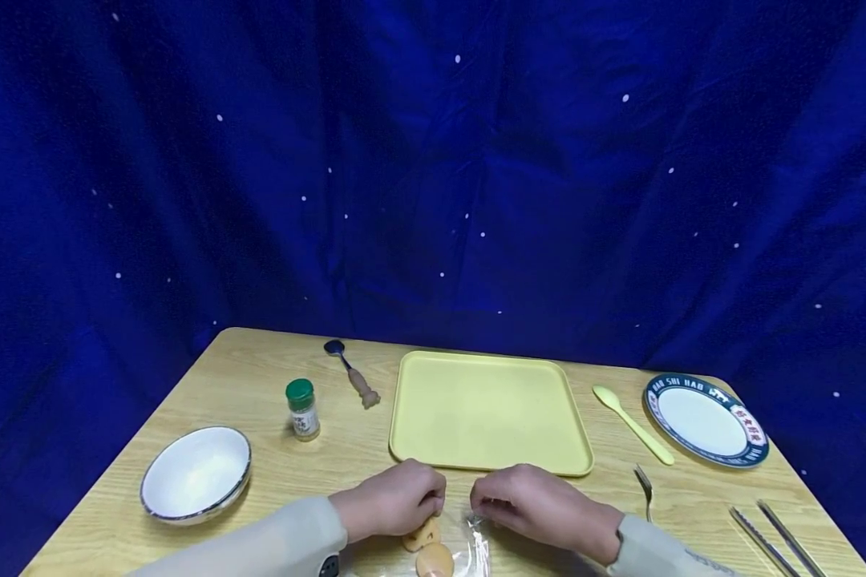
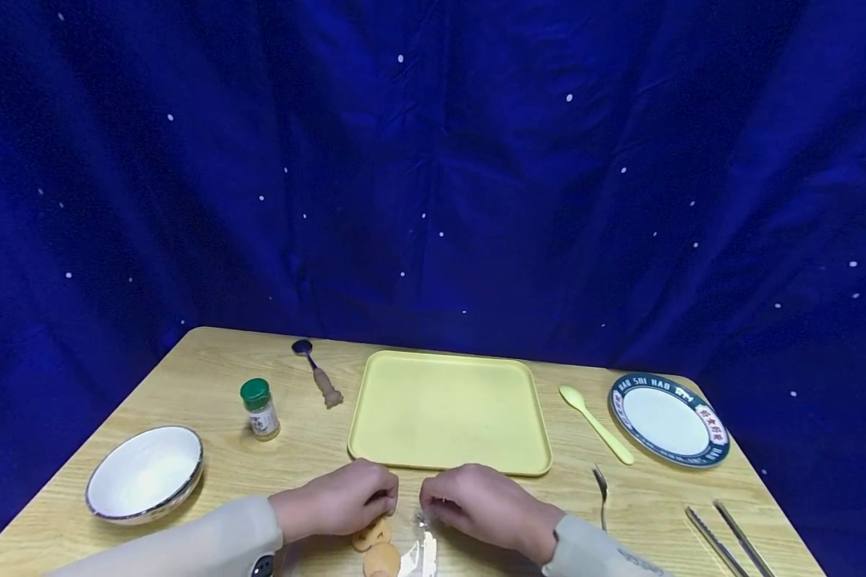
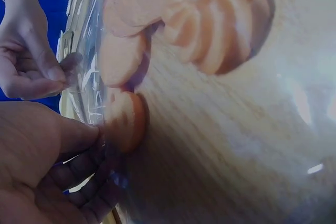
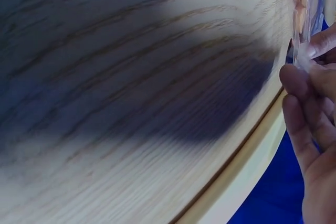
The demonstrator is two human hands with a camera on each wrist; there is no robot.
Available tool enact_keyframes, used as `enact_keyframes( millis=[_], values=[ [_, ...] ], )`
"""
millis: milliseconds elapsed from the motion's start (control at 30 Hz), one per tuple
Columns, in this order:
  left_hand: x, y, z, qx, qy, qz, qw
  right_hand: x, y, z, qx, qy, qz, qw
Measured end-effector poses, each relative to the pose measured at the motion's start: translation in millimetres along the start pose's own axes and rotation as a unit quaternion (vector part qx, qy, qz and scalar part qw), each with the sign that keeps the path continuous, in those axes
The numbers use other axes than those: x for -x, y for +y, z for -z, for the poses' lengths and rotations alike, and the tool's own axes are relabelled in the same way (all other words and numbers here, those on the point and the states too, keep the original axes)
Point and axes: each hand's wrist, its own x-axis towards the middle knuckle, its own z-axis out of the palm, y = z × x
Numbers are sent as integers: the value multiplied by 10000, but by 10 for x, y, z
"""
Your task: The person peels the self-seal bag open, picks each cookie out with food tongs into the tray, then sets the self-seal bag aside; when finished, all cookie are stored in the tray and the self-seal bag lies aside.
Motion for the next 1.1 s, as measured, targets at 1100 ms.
enact_keyframes(
  millis=[1100],
  values=[
    [-2, -23, 18, 496, -101, 237, 9984, 29, -320, -5, -2202, -427, -3439, 9118]
  ],
)
